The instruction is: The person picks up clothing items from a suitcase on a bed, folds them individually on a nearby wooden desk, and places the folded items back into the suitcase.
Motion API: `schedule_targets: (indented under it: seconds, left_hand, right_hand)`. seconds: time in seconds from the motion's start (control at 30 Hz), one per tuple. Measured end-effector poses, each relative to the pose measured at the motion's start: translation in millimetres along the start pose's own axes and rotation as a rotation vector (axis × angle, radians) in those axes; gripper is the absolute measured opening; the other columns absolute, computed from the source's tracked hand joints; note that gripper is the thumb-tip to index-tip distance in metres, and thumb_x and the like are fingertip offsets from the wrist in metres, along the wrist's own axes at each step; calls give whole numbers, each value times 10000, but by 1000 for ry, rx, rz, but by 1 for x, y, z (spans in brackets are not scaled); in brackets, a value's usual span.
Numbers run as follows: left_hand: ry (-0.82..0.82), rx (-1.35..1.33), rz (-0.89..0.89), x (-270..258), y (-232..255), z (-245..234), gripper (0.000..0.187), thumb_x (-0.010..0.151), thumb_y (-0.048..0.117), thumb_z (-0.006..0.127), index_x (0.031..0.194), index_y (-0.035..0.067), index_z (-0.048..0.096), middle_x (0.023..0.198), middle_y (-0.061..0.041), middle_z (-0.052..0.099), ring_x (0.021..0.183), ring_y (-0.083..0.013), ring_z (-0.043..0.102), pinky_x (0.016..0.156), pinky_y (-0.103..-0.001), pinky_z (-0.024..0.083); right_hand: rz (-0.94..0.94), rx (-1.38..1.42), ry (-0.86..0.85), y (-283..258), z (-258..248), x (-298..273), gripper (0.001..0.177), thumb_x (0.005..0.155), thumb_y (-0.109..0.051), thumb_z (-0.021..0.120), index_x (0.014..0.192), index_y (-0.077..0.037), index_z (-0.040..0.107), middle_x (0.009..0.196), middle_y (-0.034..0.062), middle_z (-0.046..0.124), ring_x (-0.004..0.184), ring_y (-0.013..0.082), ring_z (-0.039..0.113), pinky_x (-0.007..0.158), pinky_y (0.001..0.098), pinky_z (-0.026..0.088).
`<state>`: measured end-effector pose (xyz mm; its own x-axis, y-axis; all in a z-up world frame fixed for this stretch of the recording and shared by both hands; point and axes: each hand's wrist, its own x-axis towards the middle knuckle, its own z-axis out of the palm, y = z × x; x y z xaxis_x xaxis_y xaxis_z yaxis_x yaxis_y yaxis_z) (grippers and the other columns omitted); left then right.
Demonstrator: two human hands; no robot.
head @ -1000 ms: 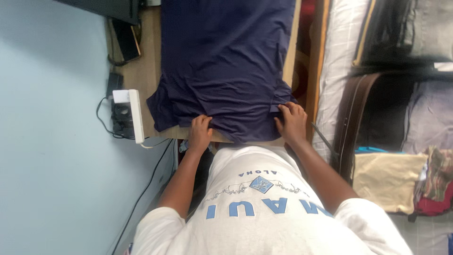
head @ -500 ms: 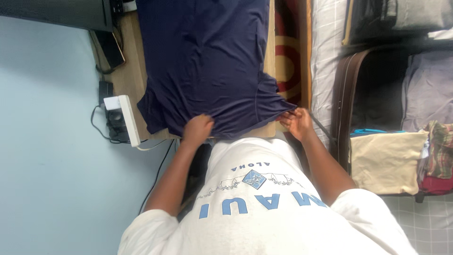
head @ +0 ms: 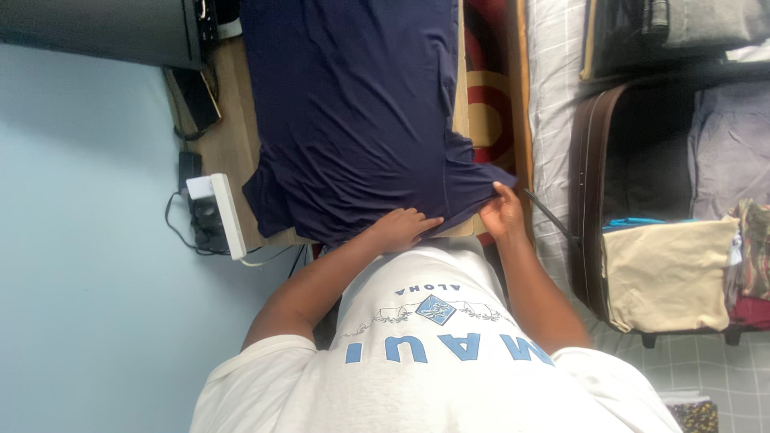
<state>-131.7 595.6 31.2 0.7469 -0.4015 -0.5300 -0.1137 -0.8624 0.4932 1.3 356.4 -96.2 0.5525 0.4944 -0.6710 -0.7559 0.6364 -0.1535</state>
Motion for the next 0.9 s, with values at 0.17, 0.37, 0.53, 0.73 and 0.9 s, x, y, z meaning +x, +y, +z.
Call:
schedule_targets:
  seconds: [0.17, 0.37, 0.53, 0.73, 0.9]
  left_hand:
    - [-35, 100, 47, 7, 0, 11, 793, 899, 230, 683, 1603, 241, 320, 1185, -81, 637, 1057, -278, 619, 910, -413, 506]
    - [90, 193, 224, 23, -8, 29, 633, 906, 239, 657, 1511, 235, 471, 1259, -110, 641, 1153, -314, 615, 958, -435, 511]
    - [137, -368, 260, -31, -37, 27, 533, 822, 247, 708, 1343, 153, 648, 1319, -103, 651, 1179, -339, 610, 997, -441, 491]
    - [533, -705, -241, -155, -119, 83, 294, 943, 247, 669, 1175, 79, 739, 1209, -115, 731, 1121, -269, 698, 975, -400, 538]
    - [853, -727, -842, -244, -169, 123, 266, 986, 240, 695, 1194, 76, 668, 1099, -123, 717, 984, -274, 724, 869, -393, 576]
  right_hand:
    - [-371, -89, -42, -13, 41, -41, 399, 896, -33, 674, 1283, -17, 578, 1256, 119, 676, 1247, 284, 625, 1196, 478, 439]
    - [-447, -1591, -235, 35, 135, -90, 379, 889, -106, 759, 1221, 9, 617, 1375, 154, 601, 1242, 306, 586, 1039, 422, 449]
    - [-530, -1966, -226, 99, 179, -110, 318, 948, -140, 721, 1237, -14, 674, 1284, 137, 698, 1195, 295, 661, 992, 392, 500]
    - [-303, -1982, -290, 206, 219, -91, 263, 951, -114, 658, 1204, -55, 697, 1171, 101, 726, 1017, 228, 742, 875, 326, 586]
    - [-198, -2220, -614, 305, 260, -60, 205, 977, -210, 682, 1127, -69, 688, 1111, 83, 681, 1032, 225, 724, 908, 339, 588]
